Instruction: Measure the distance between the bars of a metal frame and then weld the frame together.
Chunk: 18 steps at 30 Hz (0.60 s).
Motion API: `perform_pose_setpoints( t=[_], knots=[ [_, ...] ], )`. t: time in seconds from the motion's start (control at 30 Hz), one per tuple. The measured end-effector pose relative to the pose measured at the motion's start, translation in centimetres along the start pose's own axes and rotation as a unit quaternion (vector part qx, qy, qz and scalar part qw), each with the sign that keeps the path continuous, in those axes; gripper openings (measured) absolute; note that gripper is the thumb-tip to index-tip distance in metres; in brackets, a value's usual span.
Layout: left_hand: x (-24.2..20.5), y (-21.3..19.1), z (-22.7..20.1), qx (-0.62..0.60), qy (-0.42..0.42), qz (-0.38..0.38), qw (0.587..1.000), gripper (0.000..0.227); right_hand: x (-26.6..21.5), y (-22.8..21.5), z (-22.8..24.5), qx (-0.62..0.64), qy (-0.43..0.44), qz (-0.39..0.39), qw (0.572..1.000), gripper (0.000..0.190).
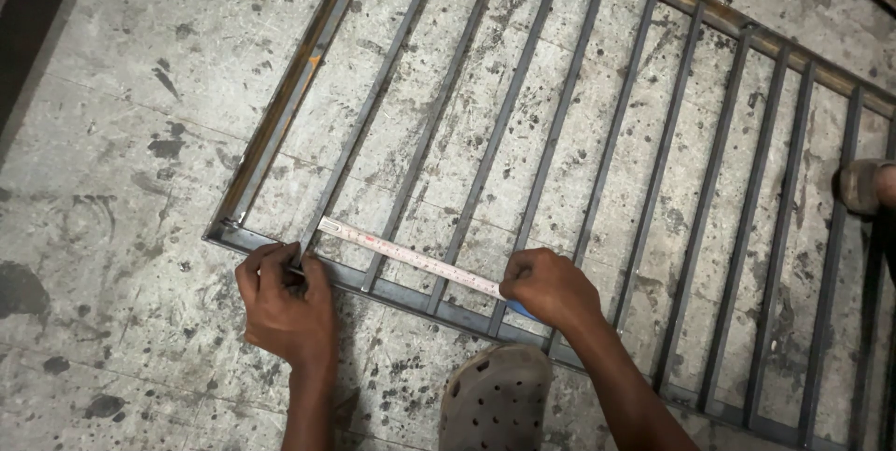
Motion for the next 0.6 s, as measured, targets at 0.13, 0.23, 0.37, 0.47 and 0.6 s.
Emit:
perform_pose_setpoints(
  t=[0.13, 0.23, 0.37, 0.47, 0.6],
  knots=[
    [0.0, 0.3, 0.6, -0.003, 0.01, -0.001, 1.0, 0.012, -0.2, -0.1, 0.3, -0.007, 0.021, 0.013, 1.0, 0.022],
    [0.0, 0.6, 0.9, 0.001, 0.014, -0.004, 1.0, 0.011, -0.3, -0.2, 0.4, -0.011, 0.016, 0.01, 1.0, 0.023],
    [0.1, 0.3, 0.4, 0.017, 0.008, -0.009, 1.0, 0.01, -0.2, -0.2, 0.2, -0.004, 0.015, 0.004, 1.0, 0.023],
    [0.1, 0.1, 0.0, 0.017, 0.003, -0.008, 1.0, 0.009, -0.3, -0.2, 0.3, -0.001, 0.014, 0.001, 1.0, 0.023],
    [0.1, -0.1, 0.0, 0.017, -0.002, -0.007, 1.0, 0.01, -0.2, -0.1, 0.2, 0.0, 0.001, -0.006, 1.0, 0.023]
  ],
)
Point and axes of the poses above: each hand's wrist, its own x-axis towards the middle knuckle, its own y-axis out of the palm, z = x × y, the point moved 7 cm from there along x, towards the middle knuckle, and after that the axes turned 14 degrees about -y, right-handed, at the moved point
